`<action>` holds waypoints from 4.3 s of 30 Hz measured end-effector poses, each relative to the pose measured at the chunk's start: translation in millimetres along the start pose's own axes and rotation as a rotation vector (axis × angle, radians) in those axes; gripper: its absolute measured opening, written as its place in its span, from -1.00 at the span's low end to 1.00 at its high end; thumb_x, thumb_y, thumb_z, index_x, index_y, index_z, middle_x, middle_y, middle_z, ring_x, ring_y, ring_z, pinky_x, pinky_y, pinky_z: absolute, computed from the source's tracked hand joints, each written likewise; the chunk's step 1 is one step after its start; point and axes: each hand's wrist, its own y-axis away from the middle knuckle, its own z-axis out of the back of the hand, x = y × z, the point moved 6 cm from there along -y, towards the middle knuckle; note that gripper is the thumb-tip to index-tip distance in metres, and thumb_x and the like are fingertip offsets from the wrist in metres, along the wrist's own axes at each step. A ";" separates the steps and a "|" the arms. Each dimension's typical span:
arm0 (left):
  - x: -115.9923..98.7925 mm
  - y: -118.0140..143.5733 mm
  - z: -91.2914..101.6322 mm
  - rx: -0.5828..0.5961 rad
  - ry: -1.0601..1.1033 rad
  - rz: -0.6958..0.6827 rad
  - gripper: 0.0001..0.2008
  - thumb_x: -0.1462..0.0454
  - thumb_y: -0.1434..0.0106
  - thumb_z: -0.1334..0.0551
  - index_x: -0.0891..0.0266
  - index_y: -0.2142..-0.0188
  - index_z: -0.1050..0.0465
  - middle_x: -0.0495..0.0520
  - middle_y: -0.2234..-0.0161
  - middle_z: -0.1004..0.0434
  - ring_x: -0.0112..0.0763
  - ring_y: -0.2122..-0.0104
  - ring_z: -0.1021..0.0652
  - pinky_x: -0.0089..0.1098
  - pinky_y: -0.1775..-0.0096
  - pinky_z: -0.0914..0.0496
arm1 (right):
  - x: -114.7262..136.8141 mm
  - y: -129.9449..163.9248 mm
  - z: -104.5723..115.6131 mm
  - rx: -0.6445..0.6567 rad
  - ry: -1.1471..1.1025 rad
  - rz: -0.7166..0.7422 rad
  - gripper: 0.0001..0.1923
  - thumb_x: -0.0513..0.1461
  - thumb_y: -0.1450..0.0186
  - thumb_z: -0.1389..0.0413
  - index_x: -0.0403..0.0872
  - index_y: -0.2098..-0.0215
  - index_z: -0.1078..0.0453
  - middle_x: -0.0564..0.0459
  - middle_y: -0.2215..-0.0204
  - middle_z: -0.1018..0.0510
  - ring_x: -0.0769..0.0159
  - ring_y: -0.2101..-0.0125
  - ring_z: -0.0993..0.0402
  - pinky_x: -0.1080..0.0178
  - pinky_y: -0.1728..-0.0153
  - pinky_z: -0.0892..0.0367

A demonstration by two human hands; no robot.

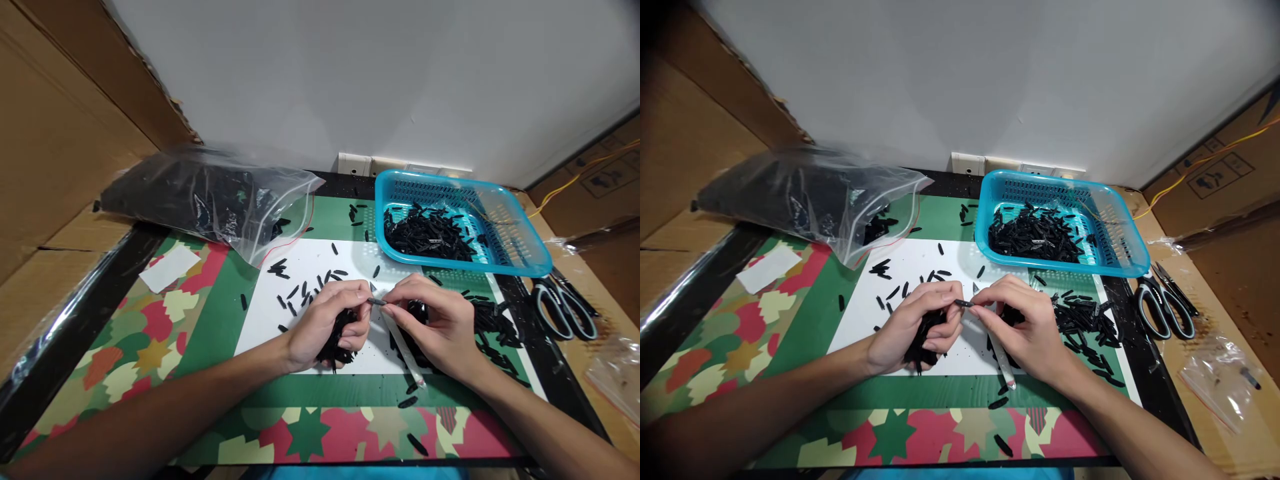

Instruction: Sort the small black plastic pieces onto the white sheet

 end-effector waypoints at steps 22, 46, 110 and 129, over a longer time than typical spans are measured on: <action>2.9 -0.8 1.7 -0.023 -0.031 0.022 -0.67 0.16 -0.41 -0.14 0.24 0.47 -0.25 -0.13 0.62 -0.15 -0.60 0.66 -0.20 -0.56 0.60 0.02 | -0.3 -0.2 -2.0 0.053 0.105 0.044 -0.91 -0.34 -0.43 -0.18 -0.06 0.17 -0.52 0.04 0.37 -0.59 0.29 0.35 -0.45 0.19 0.29 -0.35; 0.6 1.2 6.5 -0.126 0.058 0.117 -0.71 0.10 -0.37 -0.18 0.16 0.43 -0.26 -0.14 0.58 -0.08 -0.55 0.63 -0.04 -0.62 0.75 -0.06 | 29.8 -4.2 22.0 -0.147 0.760 0.491 -0.74 -0.31 -0.30 -0.32 -0.08 0.04 -0.52 -0.08 0.28 -0.67 0.14 0.30 -0.52 0.09 0.26 -0.30; 1.9 2.5 0.9 -0.039 0.011 0.126 -0.72 0.08 -0.38 -0.23 0.17 0.38 -0.30 -0.15 0.59 -0.13 -0.56 0.65 -0.13 -0.65 0.78 -0.03 | 13.2 -4.0 -0.1 0.018 0.218 0.206 -0.82 -0.42 -0.37 -0.20 -0.08 0.11 -0.48 0.00 0.33 -0.61 0.27 0.33 -0.52 0.21 0.29 -0.42; 4.7 0.9 2.4 -0.076 0.011 0.152 -0.60 0.03 -0.37 -0.24 0.22 0.49 -0.30 -0.14 0.62 -0.12 -0.57 0.67 -0.11 -0.64 0.80 -0.01 | 16.1 -2.2 -2.6 0.022 0.425 0.356 -0.84 -0.40 -0.38 -0.16 -0.12 0.10 -0.48 -0.05 0.41 -0.60 0.24 0.41 -0.49 0.21 0.39 -0.36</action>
